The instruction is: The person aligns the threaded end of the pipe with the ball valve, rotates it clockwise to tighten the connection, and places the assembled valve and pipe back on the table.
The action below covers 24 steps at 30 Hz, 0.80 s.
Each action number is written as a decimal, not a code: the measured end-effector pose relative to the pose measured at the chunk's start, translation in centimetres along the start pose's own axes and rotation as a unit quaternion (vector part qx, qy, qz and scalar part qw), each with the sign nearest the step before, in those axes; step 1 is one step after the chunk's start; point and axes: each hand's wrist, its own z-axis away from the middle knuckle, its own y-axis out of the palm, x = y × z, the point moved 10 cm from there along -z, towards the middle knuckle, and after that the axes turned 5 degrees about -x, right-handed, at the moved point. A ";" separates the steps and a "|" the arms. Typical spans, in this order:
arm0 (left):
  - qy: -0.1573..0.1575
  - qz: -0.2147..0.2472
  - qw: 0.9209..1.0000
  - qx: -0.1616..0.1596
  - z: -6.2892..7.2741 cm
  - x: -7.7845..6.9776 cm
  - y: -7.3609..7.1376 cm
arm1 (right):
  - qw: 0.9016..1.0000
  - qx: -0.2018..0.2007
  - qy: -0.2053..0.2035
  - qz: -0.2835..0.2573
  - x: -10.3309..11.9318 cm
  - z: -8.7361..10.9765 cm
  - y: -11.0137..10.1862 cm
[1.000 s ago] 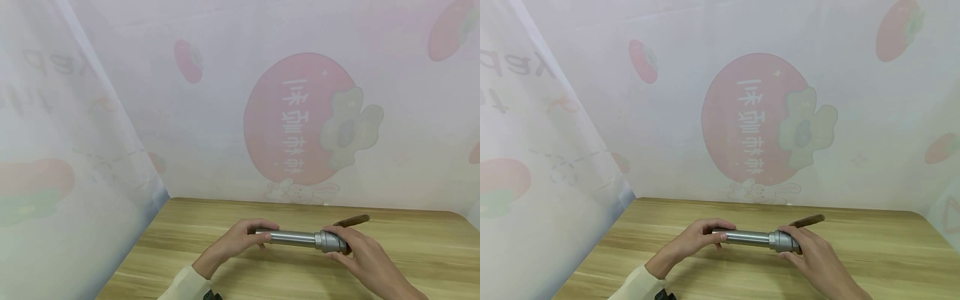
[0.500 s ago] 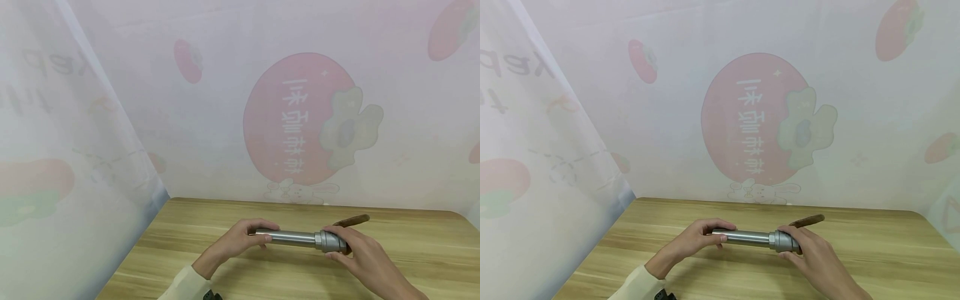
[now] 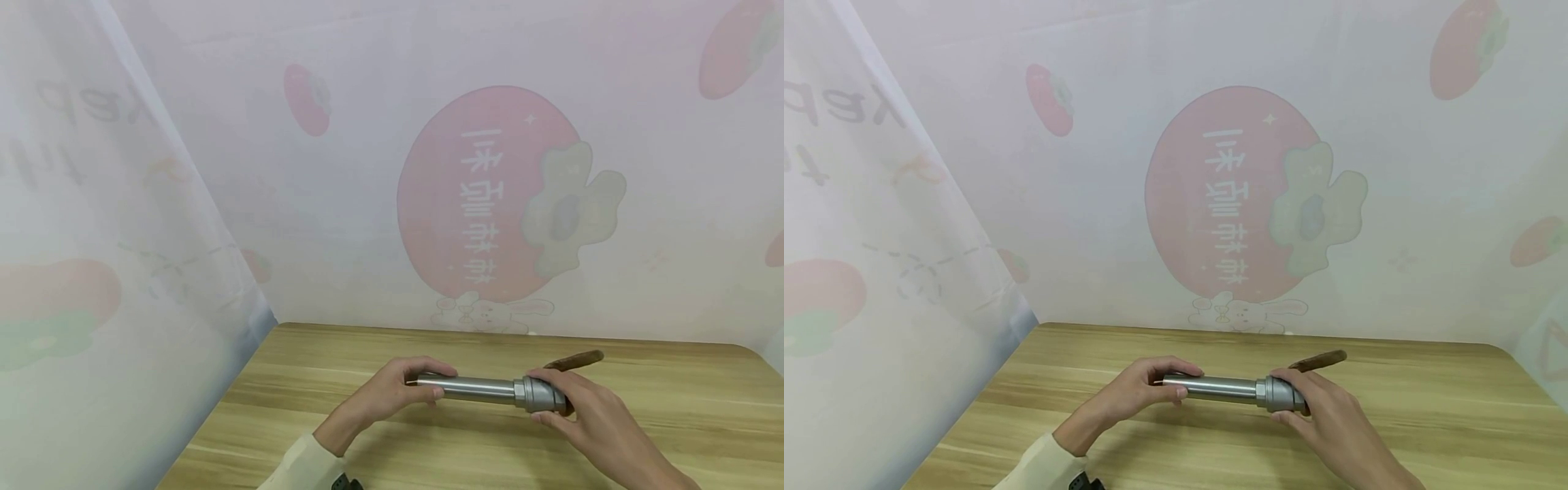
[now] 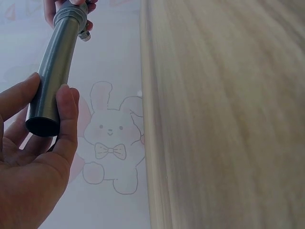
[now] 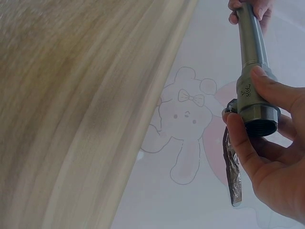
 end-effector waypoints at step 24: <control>0.003 -0.015 1.000 -0.002 0.0 -0.2 0.1 | 1.000 -0.009 -0.001 -0.003 0.2 0.1 -0.3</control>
